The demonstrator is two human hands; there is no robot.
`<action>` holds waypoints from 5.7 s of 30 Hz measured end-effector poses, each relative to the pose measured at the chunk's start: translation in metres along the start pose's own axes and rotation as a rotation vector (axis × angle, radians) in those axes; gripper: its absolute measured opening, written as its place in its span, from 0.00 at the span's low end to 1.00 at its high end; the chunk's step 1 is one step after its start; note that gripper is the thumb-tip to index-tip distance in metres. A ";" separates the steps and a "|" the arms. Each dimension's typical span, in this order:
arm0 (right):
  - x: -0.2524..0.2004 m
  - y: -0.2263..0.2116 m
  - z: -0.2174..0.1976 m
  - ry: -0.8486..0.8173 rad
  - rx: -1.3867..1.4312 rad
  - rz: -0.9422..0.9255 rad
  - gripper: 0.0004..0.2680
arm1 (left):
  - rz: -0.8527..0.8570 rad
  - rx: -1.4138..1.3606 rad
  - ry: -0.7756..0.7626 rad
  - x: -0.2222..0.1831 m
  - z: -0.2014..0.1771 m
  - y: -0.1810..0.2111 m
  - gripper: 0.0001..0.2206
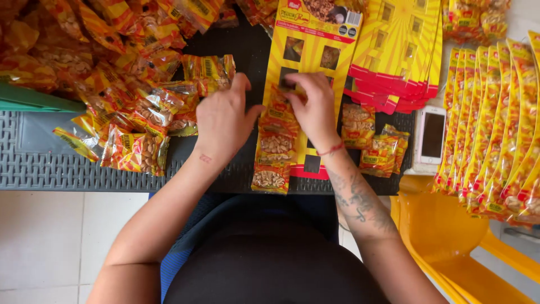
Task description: Attaching small snack packets to a cardboard display strip for retail sale
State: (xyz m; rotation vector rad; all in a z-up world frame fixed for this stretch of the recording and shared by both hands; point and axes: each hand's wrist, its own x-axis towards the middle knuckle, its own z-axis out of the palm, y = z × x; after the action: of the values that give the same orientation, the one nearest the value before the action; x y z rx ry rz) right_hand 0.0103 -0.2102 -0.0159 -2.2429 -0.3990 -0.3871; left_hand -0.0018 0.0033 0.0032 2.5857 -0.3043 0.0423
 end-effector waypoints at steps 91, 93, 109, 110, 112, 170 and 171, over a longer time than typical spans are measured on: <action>0.060 0.020 -0.028 0.250 0.461 0.139 0.12 | 0.396 0.007 0.561 0.016 -0.064 -0.033 0.26; 0.072 0.051 0.012 0.297 0.285 0.098 0.11 | 0.441 -0.043 0.482 0.005 -0.044 -0.011 0.24; 0.035 -0.037 0.016 -0.073 -0.115 0.000 0.32 | 0.058 0.220 0.366 0.009 -0.012 -0.095 0.26; 0.030 -0.043 0.016 -0.079 -0.106 -0.007 0.32 | 0.048 0.227 0.369 0.008 -0.017 -0.094 0.26; 0.014 -0.058 0.015 0.023 0.162 -0.040 0.18 | 0.078 -0.084 0.469 0.004 -0.026 -0.091 0.09; -0.151 -0.063 -0.029 -0.088 -0.260 -0.025 0.10 | 0.297 0.026 0.334 0.013 0.006 0.002 0.27; -0.155 -0.060 -0.026 -0.104 -0.315 -0.048 0.13 | 0.178 0.147 0.276 0.022 0.013 -0.020 0.26</action>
State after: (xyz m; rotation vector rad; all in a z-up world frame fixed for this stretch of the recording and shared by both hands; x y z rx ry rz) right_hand -0.1580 -0.2170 -0.0209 -2.5715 -0.4745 -0.3811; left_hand 0.0234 0.0090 -0.0163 2.6455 -0.4402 0.4982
